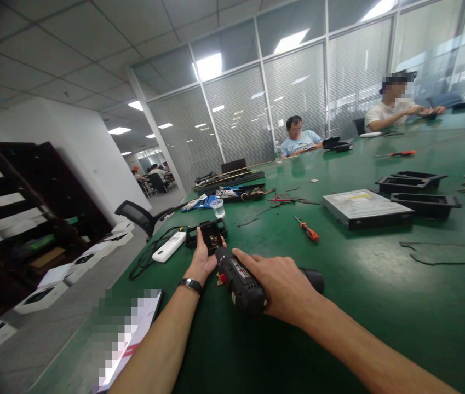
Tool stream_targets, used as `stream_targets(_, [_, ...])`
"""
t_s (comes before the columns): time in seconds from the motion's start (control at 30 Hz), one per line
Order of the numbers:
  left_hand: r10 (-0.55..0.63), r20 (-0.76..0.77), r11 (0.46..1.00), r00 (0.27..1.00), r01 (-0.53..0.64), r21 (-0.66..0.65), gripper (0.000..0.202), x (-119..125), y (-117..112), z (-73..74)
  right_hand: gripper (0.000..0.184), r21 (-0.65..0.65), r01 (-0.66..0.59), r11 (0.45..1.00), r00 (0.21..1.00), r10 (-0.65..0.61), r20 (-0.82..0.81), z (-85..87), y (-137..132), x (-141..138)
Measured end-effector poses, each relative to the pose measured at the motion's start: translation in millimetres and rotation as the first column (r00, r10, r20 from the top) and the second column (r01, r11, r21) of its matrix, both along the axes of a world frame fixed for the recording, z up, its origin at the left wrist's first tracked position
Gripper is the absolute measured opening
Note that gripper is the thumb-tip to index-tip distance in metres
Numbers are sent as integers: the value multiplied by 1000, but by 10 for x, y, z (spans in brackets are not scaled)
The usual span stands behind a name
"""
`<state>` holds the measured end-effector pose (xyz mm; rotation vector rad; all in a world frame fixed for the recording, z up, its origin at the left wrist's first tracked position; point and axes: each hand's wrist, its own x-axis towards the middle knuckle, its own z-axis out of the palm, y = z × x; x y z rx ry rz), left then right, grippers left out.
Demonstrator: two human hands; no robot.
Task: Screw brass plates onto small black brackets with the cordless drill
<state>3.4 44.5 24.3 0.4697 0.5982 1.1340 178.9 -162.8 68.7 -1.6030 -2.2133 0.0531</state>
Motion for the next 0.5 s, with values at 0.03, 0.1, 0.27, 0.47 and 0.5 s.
stream_targets(0.03, [0,-3,1000,1000,0,9,59,0,7,-6,90,2,1,1000,1000,-1,-1,-6,1,-1])
stream_targets(0.1, [-1,-15,1000,1000,2,21,60,0,19,-14,90,2,7,1000,1000,-7,-1,-20,6,1])
stream_targets(0.27, [0,-14,1000,1000,0,1,62,3,25,-17,92,16,2,1000,1000,-2,-10,-39,18,15])
stream_targets(0.47, [10,-31,1000,999,-10,21,61,6,11,-16,95,7,20,1000,1000,-20,18,-62,22,15])
stream_targets(0.5, [10,-32,1000,999,-9,24,61,5,8,-15,96,9,22,1000,1000,-22,21,-68,25,16])
